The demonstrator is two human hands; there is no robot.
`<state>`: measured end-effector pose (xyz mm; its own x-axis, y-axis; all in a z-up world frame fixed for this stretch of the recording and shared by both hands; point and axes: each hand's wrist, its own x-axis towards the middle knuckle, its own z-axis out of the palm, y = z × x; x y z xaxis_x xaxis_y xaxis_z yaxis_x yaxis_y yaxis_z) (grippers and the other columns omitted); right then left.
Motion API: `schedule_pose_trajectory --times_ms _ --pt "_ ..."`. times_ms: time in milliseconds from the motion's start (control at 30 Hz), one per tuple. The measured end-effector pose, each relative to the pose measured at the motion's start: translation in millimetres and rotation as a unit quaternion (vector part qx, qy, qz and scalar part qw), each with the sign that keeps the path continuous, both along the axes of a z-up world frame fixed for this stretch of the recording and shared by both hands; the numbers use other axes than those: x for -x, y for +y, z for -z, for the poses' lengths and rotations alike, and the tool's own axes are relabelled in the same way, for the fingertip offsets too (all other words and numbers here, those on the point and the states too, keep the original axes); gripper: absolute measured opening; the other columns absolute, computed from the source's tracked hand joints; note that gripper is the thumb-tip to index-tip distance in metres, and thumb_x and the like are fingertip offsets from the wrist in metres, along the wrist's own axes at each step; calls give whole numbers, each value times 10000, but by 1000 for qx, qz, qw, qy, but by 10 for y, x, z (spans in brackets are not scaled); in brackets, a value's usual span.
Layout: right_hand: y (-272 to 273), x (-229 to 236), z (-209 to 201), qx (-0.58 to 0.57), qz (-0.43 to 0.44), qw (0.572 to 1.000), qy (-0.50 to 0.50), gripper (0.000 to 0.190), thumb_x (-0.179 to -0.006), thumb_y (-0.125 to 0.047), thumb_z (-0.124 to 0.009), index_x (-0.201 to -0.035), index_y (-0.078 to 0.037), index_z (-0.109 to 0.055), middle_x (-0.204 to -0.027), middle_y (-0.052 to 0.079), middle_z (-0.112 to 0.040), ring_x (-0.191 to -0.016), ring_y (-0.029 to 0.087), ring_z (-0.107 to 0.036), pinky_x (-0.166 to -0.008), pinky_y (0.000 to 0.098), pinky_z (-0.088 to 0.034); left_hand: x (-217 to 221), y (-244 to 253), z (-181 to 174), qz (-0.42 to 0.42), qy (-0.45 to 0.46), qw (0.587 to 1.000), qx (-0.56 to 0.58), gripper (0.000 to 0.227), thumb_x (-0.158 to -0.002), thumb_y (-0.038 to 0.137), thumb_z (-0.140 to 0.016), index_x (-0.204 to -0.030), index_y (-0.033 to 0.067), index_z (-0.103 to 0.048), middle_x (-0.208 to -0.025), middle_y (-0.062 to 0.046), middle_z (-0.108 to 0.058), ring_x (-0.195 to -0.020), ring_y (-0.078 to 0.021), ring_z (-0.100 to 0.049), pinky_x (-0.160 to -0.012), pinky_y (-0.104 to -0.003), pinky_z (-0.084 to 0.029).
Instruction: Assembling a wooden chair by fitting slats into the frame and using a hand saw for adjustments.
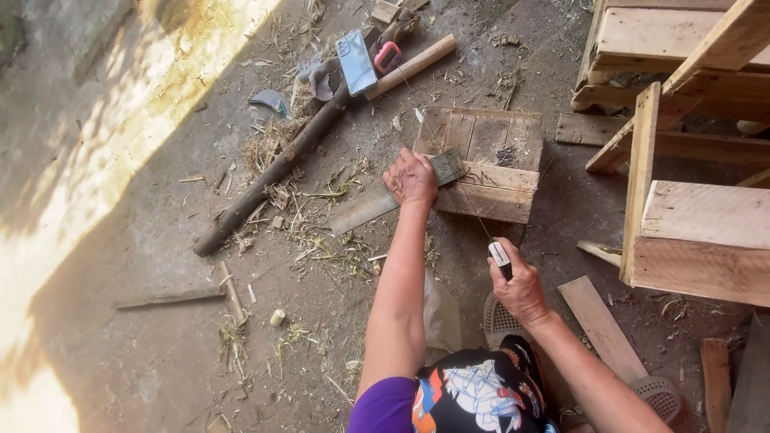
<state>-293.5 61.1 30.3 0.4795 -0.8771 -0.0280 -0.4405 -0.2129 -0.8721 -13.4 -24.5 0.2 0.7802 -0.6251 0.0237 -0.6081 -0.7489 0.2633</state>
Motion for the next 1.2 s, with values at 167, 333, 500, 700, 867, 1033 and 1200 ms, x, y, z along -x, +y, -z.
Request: schedule_pose_trajectory --times_ms 167,333,500,700,867,1033,1200 --pt "56 40 86 -44 -8 999 23 432 -992 -163 -606 -1410 -131 -504 -886 180 -761 -757 306 -783 -615 363 -657 4 -6 -72 1 6 1000 -5 340 -1001 315 -428 -1088 56 -631 -996 -188 -732 -969 -342 -678 -923 -462 -447" --pt "235 249 122 34 -17 999 5 423 -988 -149 -597 -1396 -98 -495 -903 197 -744 -766 309 -771 -607 347 -668 0 -14 -120 3 18 1000 -14 341 -995 306 -423 -1094 43 -617 -966 -191 -726 -931 -334 -679 -901 -460 -451" --pt "91 83 161 -81 -34 995 54 427 -1009 -154 -566 -1422 -113 -465 -837 183 -733 -671 277 -770 -518 337 -626 -2 5 -49 8 -7 1000 -2 340 -1002 303 -432 -1102 38 -619 -961 -193 -727 -929 -344 -677 -899 -464 -453" --pt "-259 -308 19 -2 -20 1000 0 426 -999 -159 -595 -1405 -80 -492 -881 216 -740 -772 331 -764 -605 390 -647 -24 -30 79 3 -31 999 27 307 -980 305 -467 -1057 56 -629 -958 -189 -731 -927 -356 -680 -901 -489 -440" --pt "14 -48 -29 -37 -13 999 -4 427 -992 -145 -589 -1406 -92 -497 -869 215 -736 -772 336 -774 -627 403 -647 -26 22 159 6 -28 999 27 276 -992 292 -481 -1047 63 -625 -949 -189 -724 -921 -354 -677 -879 -474 -444" --pt "104 124 133 -45 -18 999 14 412 -989 -140 -587 -1388 -101 -489 -812 189 -733 -677 313 -764 -568 376 -655 -10 35 166 3 -27 999 31 255 -970 293 -484 -1004 76 -612 -916 -185 -722 -891 -351 -674 -856 -481 -443" --pt "-77 -91 122 -75 -27 996 43 433 -1000 -154 -582 -1417 -113 -473 -819 204 -723 -649 320 -762 -519 382 -626 -28 -29 102 11 -7 999 34 249 -1001 279 -438 -1007 88 -598 -913 -170 -723 -871 -327 -682 -868 -476 -446"
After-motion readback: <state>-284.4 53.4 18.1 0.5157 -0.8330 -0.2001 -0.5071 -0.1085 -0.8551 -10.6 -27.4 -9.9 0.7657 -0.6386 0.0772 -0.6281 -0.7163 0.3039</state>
